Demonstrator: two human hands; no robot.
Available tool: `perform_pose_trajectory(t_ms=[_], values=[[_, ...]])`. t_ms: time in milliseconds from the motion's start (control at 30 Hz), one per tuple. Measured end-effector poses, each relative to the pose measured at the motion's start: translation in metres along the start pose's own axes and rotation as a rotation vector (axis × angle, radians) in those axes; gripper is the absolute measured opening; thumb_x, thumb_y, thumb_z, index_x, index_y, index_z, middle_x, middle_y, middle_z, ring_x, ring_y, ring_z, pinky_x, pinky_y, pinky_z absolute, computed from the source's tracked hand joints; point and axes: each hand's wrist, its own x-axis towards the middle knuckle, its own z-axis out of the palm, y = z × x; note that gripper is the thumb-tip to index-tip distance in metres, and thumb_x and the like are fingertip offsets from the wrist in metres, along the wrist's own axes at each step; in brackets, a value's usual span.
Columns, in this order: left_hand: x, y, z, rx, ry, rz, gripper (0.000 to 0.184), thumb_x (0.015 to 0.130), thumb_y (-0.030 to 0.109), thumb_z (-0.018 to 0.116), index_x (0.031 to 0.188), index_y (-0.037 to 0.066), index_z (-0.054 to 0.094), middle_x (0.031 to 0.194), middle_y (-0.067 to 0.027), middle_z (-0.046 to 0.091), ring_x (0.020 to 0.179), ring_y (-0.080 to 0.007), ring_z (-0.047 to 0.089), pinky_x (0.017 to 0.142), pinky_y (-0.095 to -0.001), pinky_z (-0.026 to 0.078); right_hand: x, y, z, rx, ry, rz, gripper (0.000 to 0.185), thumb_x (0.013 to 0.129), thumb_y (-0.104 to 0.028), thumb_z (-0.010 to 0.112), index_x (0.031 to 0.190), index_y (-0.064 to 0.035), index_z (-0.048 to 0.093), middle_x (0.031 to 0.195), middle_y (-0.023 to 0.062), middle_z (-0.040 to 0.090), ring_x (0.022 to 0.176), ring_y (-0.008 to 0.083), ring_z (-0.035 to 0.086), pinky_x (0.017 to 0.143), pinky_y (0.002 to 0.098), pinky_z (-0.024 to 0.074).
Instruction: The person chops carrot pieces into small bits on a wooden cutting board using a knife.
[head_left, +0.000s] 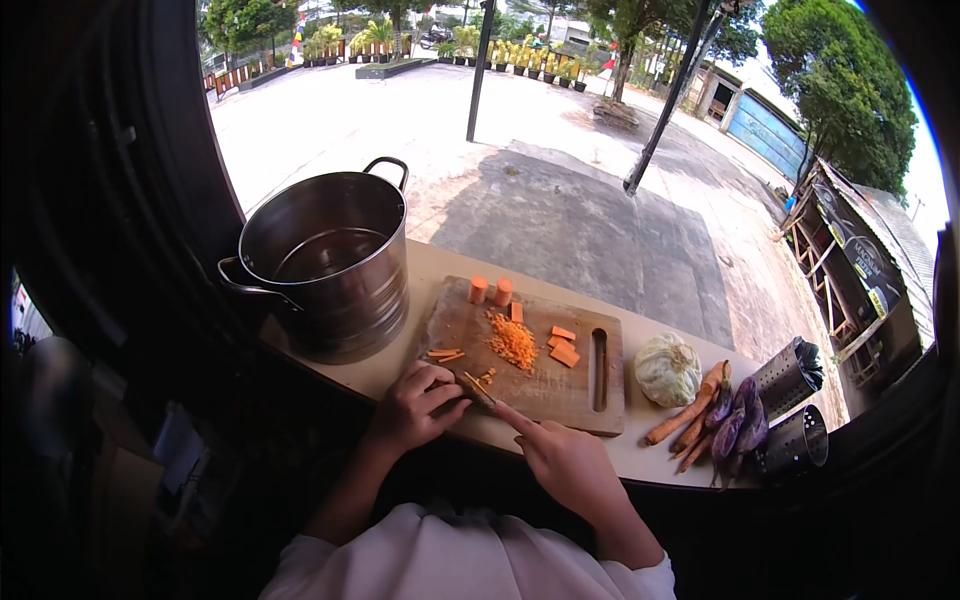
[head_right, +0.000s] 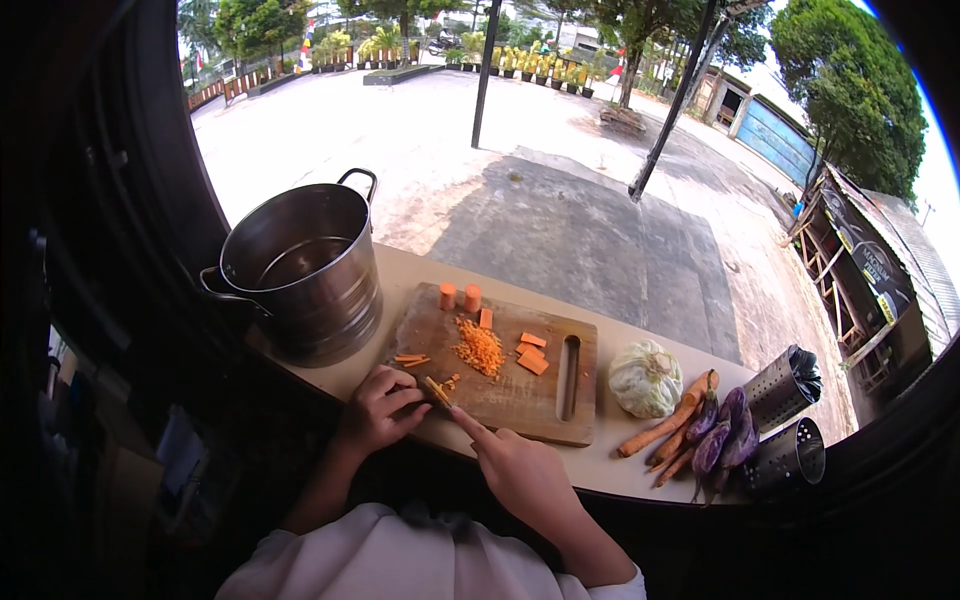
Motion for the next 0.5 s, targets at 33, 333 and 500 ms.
perform_pose_trajectory(t_ms=[33,333,500], values=[[0.0001,0.0002,0.0000,0.002,0.002,-0.002,0.018,0.079,0.014,0.084,0.091,0.006,0.073,0.095,-0.0051,0.065,0.089,-0.0261,0.064,0.080,-0.0394,0.056,-0.0010,-0.0007,-0.0019,0.009,-0.004,0.006,0.060,0.100,-0.016,0.058,0.157,-0.0262,0.043,0.081,0.0125,0.065,0.069,0.0332,0.067,0.064,0.0451,0.0549],[-0.0004,0.0008,0.0005,0.005,0.027,0.010,0.016,0.080,0.013,0.084,0.089,0.007,0.072,0.094,-0.0050,0.065,0.087,-0.0263,0.065,0.078,-0.0392,0.057,-0.0019,-0.0038,-0.0073,0.083,-0.058,0.060,0.056,0.100,-0.015,0.058,0.154,-0.0241,0.049,0.087,0.0137,0.069,0.080,0.0320,0.069,0.073,0.0439,0.0542],[-0.0013,0.0005,0.0026,-0.001,0.044,-0.005,0.015,0.081,0.013,0.083,0.089,0.007,0.072,0.093,-0.0052,0.065,0.087,-0.0267,0.065,0.078,-0.0390,0.057,0.0027,0.0013,0.0007,0.045,-0.014,0.007,0.056,0.100,-0.017,0.058,0.155,-0.0266,0.048,0.083,0.0128,0.066,0.074,0.0327,0.068,0.067,0.0446,0.0544]])
